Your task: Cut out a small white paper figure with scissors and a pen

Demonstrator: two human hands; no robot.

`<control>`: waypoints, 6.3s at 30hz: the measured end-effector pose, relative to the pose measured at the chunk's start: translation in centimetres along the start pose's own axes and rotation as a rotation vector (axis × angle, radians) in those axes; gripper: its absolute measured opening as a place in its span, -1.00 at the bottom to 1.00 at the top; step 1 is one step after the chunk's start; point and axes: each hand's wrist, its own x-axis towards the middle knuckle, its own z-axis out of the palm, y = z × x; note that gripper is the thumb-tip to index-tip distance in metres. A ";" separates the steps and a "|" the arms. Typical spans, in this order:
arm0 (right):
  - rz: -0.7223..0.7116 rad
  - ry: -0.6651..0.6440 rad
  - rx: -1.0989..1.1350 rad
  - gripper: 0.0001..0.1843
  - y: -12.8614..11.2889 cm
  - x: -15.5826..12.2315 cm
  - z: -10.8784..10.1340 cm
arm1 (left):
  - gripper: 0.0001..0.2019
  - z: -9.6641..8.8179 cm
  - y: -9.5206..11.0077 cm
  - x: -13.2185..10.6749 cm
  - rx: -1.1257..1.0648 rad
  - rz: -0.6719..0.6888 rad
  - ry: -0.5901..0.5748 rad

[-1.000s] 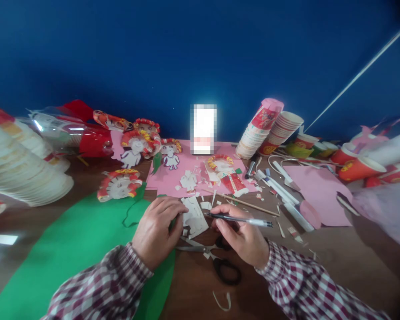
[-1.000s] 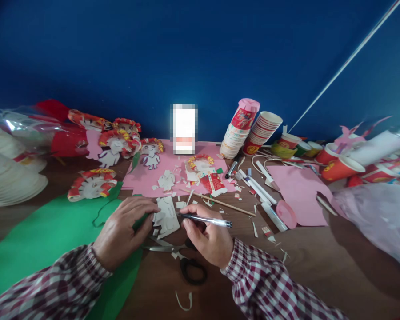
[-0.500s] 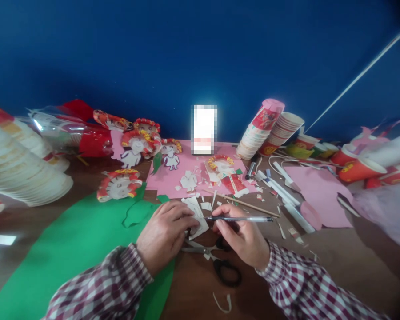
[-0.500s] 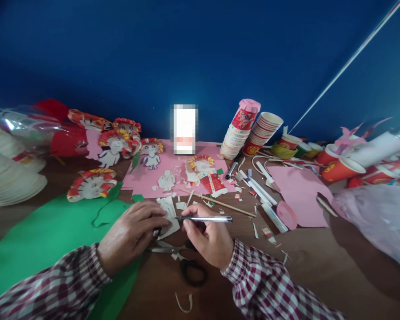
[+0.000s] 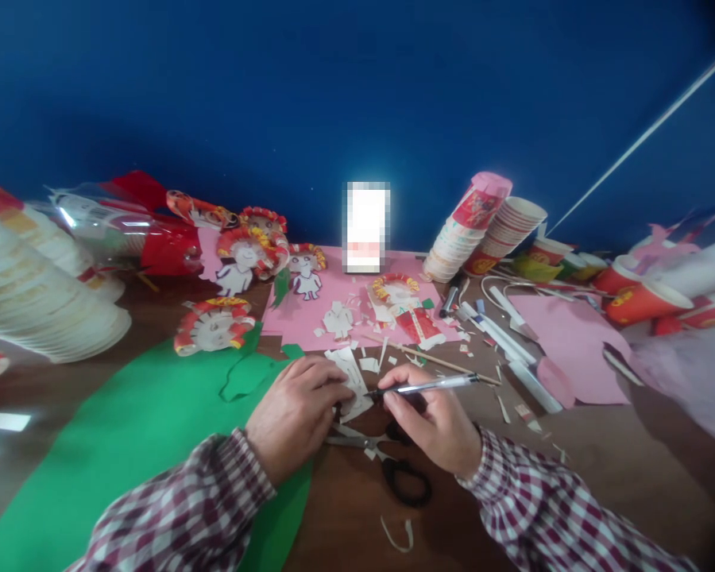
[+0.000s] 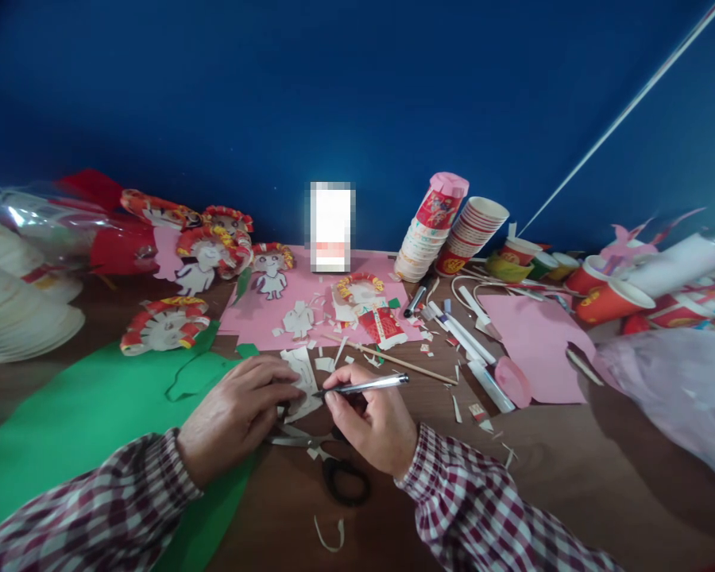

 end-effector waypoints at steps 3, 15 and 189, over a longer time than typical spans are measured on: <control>0.010 0.013 0.027 -0.86 0.1 0.0 0.1 | -0.69 -0.1 0.1 0.0 -0.004 -0.001 0.001; 0.013 0.002 0.014 -0.85 0.3 0.1 0.1 | -0.66 -0.1 0.2 0.1 0.007 -0.037 -0.045; -0.123 0.012 -0.013 -0.84 0.4 0.8 0.3 | -0.66 -0.4 0.0 0.2 -0.059 -0.187 0.057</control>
